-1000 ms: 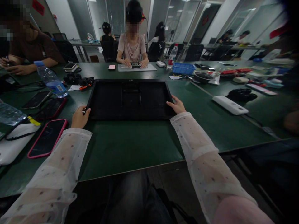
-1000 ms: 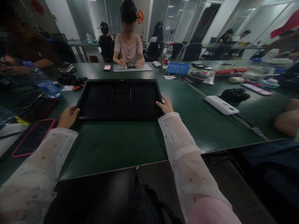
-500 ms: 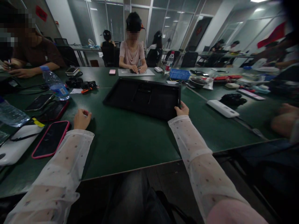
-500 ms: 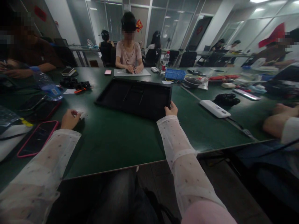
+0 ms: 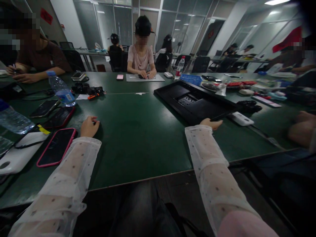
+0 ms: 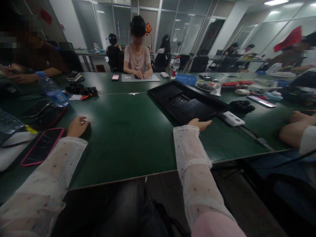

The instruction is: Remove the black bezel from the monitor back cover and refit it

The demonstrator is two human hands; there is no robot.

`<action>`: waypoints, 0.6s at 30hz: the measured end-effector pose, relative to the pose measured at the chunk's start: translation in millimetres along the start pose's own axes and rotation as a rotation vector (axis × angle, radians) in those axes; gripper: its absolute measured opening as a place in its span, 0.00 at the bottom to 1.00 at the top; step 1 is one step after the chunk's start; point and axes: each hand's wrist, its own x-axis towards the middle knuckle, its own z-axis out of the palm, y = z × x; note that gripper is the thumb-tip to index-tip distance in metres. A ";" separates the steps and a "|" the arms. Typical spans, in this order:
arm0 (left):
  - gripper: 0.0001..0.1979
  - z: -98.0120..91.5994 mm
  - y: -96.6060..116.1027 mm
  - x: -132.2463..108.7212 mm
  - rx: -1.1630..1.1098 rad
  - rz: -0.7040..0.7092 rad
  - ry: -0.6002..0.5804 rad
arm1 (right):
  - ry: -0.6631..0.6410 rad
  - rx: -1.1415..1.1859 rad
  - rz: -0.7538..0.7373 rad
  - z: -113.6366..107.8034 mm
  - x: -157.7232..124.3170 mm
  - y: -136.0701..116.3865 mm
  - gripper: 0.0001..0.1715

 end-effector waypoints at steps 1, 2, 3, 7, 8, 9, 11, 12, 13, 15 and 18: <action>0.19 0.4 -0.3 0.3 0.003 0.002 0.002 | 0.031 0.008 0.079 0.0 -1.4 -2.5 0.47; 0.19 0.8 -0.6 0.5 0.006 0.001 0.002 | 0.023 0.014 0.079 -0.1 -2.4 -4.3 0.47; 0.20 1.0 -0.8 0.7 0.010 0.001 0.001 | 0.016 0.029 0.054 -0.4 -3.1 -5.2 0.47; 0.20 0.8 -0.9 0.8 0.023 0.011 -0.004 | 0.037 0.075 -0.033 -1.2 -1.4 -1.6 0.46; 0.21 0.5 -0.6 0.6 0.026 0.015 -0.006 | 0.056 0.052 -0.017 -0.9 -0.1 -0.1 0.46; 0.21 0.2 -0.2 0.3 0.028 0.017 -0.008 | 0.086 0.022 0.017 -0.6 1.4 1.3 0.47; 0.21 -0.6 1.2 -0.5 0.032 0.017 -0.011 | 0.159 -0.017 0.079 -0.5 4.6 3.2 0.48; 0.21 -1.0 2.0 -1.1 0.033 0.017 -0.012 | 0.188 -0.017 0.088 -0.9 6.3 3.7 0.48; 0.21 -1.3 2.9 -1.6 0.033 0.015 -0.011 | 0.204 -0.010 0.078 -1.8 7.7 3.9 0.48; 0.20 -2.0 4.5 -2.6 0.031 0.014 -0.010 | 0.204 -0.023 0.030 -4.4 9.6 3.3 0.47; 0.20 -2.5 5.7 -3.0 0.030 0.018 -0.006 | 0.205 -0.108 -0.062 -8.4 7.8 -1.3 0.48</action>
